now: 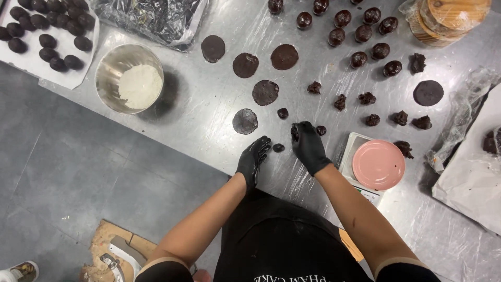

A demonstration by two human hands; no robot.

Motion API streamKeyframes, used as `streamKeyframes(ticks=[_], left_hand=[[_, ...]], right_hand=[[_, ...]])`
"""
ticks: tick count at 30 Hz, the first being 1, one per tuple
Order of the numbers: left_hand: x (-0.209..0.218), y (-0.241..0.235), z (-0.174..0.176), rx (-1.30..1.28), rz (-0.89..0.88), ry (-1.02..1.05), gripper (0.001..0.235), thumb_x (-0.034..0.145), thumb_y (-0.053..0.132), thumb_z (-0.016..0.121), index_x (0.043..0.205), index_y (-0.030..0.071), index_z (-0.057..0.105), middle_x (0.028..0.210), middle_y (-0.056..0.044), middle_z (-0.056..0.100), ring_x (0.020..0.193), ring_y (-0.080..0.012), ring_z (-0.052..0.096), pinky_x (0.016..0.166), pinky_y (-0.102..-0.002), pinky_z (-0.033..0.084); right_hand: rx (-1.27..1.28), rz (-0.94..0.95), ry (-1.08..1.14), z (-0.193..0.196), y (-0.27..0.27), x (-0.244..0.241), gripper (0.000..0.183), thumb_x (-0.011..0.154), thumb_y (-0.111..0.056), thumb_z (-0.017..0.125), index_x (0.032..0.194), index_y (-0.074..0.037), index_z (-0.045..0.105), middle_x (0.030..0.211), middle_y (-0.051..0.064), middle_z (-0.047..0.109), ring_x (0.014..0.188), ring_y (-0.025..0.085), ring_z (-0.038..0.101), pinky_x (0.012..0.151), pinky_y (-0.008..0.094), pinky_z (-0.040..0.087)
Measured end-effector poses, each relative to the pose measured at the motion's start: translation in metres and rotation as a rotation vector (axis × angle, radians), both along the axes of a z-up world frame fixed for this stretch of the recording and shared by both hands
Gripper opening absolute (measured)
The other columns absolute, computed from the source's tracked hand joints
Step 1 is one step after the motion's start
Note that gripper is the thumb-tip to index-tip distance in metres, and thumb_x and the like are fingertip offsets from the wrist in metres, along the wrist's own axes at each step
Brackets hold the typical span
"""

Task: Portioning chocolate ganache using a digital scale and rolling it into uniform spheres on a prep table.

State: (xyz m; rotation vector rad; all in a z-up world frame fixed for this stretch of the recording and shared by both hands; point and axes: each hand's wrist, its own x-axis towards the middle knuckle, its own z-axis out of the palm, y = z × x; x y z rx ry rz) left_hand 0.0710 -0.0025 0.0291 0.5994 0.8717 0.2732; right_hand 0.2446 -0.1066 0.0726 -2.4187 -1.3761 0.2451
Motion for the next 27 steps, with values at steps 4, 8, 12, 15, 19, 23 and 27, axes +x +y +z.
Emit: streamKeyframes(ticks=[4, 8, 12, 15, 19, 23, 27], left_hand=[[0.007, -0.002, -0.001, -0.124, 0.166, -0.219, 0.052, 0.104, 0.033, 0.048, 0.147, 0.004, 0.054, 0.142, -0.009, 0.062, 0.123, -0.0204, 0.061, 0.107, -0.035, 0.045], [0.047, -0.034, 0.020, -0.336, 0.289, -0.821, 0.049, 0.110, 0.028, 0.034, 0.154, 0.007, 0.041, 0.152, -0.012, 0.051, 0.136, -0.0280, 0.052, 0.115, -0.039, 0.040], [0.053, -0.045, 0.011, 0.374, -0.018, -0.697, 0.042, 0.120, 0.015, 0.037, 0.157, -0.004, 0.040, 0.154, -0.019, 0.049, 0.143, -0.0298, 0.047, 0.124, -0.043, 0.036], [0.041, -0.022, 0.127, -0.240, 0.284, -0.968, 0.051, 0.115, 0.017, 0.032, 0.164, 0.005, 0.033, 0.168, -0.006, 0.039, 0.152, -0.0183, 0.039, 0.127, -0.033, 0.031], [0.043, -0.061, 0.110, 0.166, -0.060, -0.804, 0.051, 0.113, 0.017, 0.031, 0.163, 0.009, 0.028, 0.168, -0.003, 0.035, 0.153, -0.0153, 0.037, 0.127, -0.032, 0.029], [0.029, -0.057, 0.047, -0.549, 0.046, -0.921, 0.036, 0.130, 0.017, 0.030, 0.160, 0.000, 0.021, 0.161, -0.012, 0.033, 0.150, -0.0220, 0.037, 0.127, -0.036, 0.032], [0.007, -0.054, 0.162, -0.055, -0.130, -0.623, 0.053, 0.112, 0.014, 0.029, 0.164, 0.005, 0.026, 0.163, -0.008, 0.038, 0.148, -0.0179, 0.041, 0.122, -0.033, 0.034]], right_hand=[[0.314, 0.151, 0.593, 0.069, -0.009, -0.049, 0.038, 0.095, -0.009, 0.061, 0.133, -0.003, 0.061, 0.129, 0.019, 0.067, 0.119, 0.032, 0.065, 0.099, 0.039, 0.052], [0.441, 0.375, 0.284, 0.105, 0.011, -0.075, 0.054, 0.097, -0.007, 0.050, 0.150, 0.001, 0.048, 0.158, 0.026, 0.045, 0.149, 0.040, 0.036, 0.122, 0.049, 0.024], [0.377, 0.229, 0.281, 0.106, 0.016, -0.031, 0.043, 0.108, -0.009, 0.045, 0.150, -0.008, 0.052, 0.165, 0.015, 0.044, 0.160, 0.034, 0.032, 0.131, 0.047, 0.020], [0.407, 0.435, 0.181, 0.134, 0.000, -0.045, 0.059, 0.101, -0.006, 0.047, 0.158, 0.003, 0.035, 0.166, 0.024, 0.032, 0.156, 0.040, 0.028, 0.128, 0.056, 0.016], [0.343, 0.533, 0.072, 0.165, -0.003, -0.051, 0.072, 0.085, -0.005, 0.056, 0.154, -0.005, 0.039, 0.160, 0.019, 0.043, 0.152, 0.044, 0.030, 0.125, 0.058, 0.017], [0.393, 0.323, 0.083, 0.174, -0.004, -0.032, 0.075, 0.085, -0.008, 0.062, 0.155, 0.003, 0.036, 0.157, 0.023, 0.043, 0.148, 0.046, 0.034, 0.123, 0.063, 0.016], [0.369, 0.585, 0.095, 0.154, -0.032, -0.066, 0.068, 0.087, -0.006, 0.060, 0.153, -0.007, 0.042, 0.158, 0.017, 0.047, 0.151, 0.041, 0.037, 0.124, 0.059, 0.024]])
